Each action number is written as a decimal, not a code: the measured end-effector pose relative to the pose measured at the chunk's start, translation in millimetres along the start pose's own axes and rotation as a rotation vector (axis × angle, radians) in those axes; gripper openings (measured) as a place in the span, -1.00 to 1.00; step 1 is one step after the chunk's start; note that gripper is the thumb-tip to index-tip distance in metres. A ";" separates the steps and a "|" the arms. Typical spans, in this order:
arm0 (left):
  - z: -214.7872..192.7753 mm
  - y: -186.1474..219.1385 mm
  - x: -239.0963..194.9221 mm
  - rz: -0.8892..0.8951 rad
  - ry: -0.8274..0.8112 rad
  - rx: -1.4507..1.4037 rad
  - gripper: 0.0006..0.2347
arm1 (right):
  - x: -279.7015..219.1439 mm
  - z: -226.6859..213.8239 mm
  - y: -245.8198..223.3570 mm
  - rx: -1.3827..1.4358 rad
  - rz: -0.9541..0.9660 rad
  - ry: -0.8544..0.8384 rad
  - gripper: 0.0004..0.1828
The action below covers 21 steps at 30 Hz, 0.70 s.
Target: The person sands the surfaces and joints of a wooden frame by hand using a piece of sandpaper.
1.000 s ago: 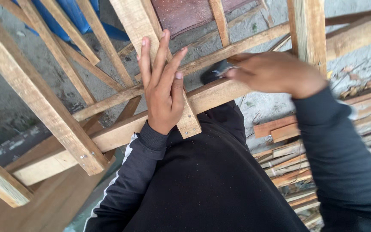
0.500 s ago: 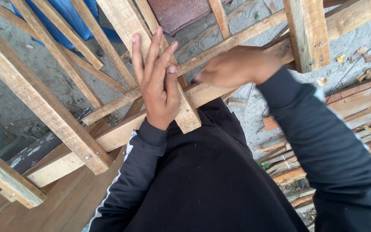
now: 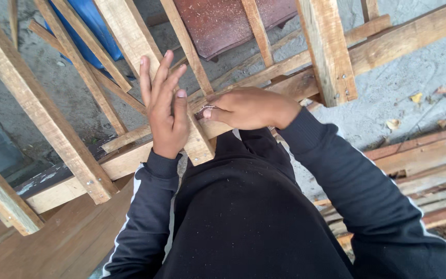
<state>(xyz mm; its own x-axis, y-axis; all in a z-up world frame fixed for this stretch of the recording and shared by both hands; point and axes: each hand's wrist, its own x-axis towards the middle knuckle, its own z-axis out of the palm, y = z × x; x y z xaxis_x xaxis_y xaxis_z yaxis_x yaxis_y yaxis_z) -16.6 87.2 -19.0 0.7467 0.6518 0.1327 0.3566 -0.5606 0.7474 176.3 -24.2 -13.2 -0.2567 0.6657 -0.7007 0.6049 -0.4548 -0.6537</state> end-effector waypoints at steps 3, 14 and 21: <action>-1.1 3.6 -0.8 -0.011 -0.001 0.033 -0.72 | -20.9 8.2 26.7 -0.267 -0.203 0.514 -0.48; -4.1 12.8 2.0 0.101 -0.086 0.432 -0.72 | -19.9 108.1 32.6 -0.340 0.021 1.307 -0.48; -8.1 13.6 3.7 0.243 -0.248 0.225 -0.77 | -7.9 149.1 43.7 0.130 0.459 1.733 -0.56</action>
<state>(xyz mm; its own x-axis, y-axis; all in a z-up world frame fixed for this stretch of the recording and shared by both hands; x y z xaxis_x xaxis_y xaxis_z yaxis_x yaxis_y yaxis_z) -13.5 86.1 -3.1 0.9271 0.3595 0.1059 0.2467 -0.7983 0.5494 92.4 -137.6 -78.9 0.9493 0.2451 0.1966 0.3142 -0.7444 -0.5891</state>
